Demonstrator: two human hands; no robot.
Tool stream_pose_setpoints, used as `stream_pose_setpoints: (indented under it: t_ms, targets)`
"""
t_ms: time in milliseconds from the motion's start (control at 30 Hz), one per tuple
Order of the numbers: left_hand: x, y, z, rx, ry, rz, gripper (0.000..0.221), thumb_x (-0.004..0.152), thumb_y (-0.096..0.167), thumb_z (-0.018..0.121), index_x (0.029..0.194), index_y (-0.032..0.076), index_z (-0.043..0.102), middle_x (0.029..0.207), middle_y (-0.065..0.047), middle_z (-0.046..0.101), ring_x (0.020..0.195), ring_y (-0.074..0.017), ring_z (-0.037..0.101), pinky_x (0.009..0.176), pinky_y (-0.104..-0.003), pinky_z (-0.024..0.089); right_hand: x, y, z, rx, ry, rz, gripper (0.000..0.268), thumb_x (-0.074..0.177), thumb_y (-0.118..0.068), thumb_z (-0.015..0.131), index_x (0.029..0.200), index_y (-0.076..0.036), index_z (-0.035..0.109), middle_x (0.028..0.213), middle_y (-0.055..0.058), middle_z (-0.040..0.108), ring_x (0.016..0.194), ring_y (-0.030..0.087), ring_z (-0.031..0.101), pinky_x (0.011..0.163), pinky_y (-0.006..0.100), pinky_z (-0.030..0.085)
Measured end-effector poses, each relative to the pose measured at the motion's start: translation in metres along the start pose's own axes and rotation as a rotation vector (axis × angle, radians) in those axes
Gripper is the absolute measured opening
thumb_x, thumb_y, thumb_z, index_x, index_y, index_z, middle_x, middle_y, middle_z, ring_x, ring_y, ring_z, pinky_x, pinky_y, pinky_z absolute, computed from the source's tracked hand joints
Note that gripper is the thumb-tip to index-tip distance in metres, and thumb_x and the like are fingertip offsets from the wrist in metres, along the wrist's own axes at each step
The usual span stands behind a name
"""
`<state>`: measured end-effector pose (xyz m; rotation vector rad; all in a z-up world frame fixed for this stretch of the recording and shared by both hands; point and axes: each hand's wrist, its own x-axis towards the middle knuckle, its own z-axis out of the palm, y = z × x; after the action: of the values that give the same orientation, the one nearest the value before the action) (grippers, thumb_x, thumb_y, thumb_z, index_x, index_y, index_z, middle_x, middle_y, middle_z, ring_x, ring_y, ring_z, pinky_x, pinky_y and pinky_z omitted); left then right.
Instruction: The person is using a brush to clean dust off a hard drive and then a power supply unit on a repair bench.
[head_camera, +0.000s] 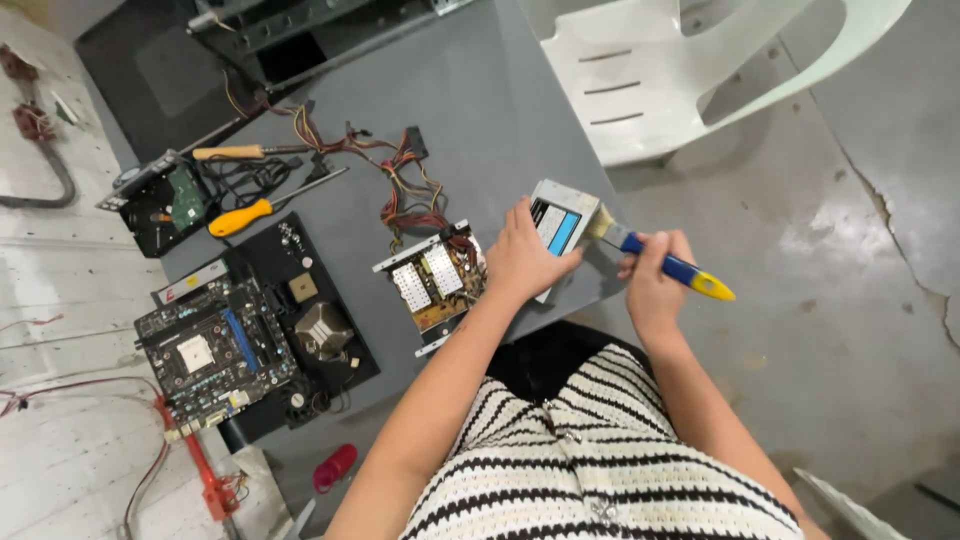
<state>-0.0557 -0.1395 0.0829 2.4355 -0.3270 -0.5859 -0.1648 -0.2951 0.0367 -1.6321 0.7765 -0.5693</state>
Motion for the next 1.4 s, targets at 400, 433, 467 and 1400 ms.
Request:
stream_pose_setpoints:
  t_ms: [400, 433, 467, 1400]
  targets:
    - [0.006, -0.008, -0.030, -0.139, -0.027, -0.024, 0.113, 0.065, 0.070, 0.076, 0.148, 0.006, 0.034, 0.143, -0.018, 0.051, 0.133, -0.0387, 0.056, 0.111, -0.053, 0.045, 0.049, 0.069, 0.003, -0.153, -0.149, 0.109, 0.032, 0.112, -0.022, 0.052, 0.086, -0.006, 0.062, 0.058, 0.013, 0.063, 0.046, 0.016, 0.062, 0.043, 0.025, 0.048]
    - [0.004, -0.013, -0.036, -0.144, -0.026, -0.031, 0.113, 0.065, 0.070, 0.076, 0.148, 0.006, 0.034, 0.143, -0.018, 0.051, 0.133, -0.0387, 0.056, 0.111, -0.053, 0.045, 0.052, 0.077, -0.008, -0.158, -0.156, 0.110, 0.032, 0.112, -0.022, 0.052, 0.086, -0.006, 0.062, 0.058, 0.013, 0.063, 0.046, 0.016, 0.062, 0.043, 0.025, 0.048]
    - [0.003, -0.018, -0.044, -0.215, -0.090, -0.082, 0.111, 0.068, 0.067, 0.076, 0.150, 0.007, 0.032, 0.148, -0.019, 0.048, 0.137, -0.0381, 0.052, 0.114, -0.052, 0.042, 0.055, 0.085, -0.020, -0.113, -0.078, 0.174, 0.031, 0.113, -0.026, 0.050, 0.091, -0.009, 0.064, 0.061, 0.013, 0.063, 0.048, 0.016, 0.062, 0.045, 0.024, 0.050]
    - [0.015, -0.052, 0.049, 0.417, 0.113, 0.320, 0.083, 0.095, 0.066, 0.045, 0.164, 0.024, 0.024, 0.168, -0.019, 0.021, 0.141, -0.0351, 0.050, 0.101, -0.055, 0.052, 0.076, -0.042, -0.033, -0.798, -0.301, -0.186, 0.015, 0.109, -0.031, 0.059, 0.098, -0.021, 0.062, 0.072, -0.005, 0.069, 0.073, 0.025, 0.070, 0.076, 0.038, 0.053]
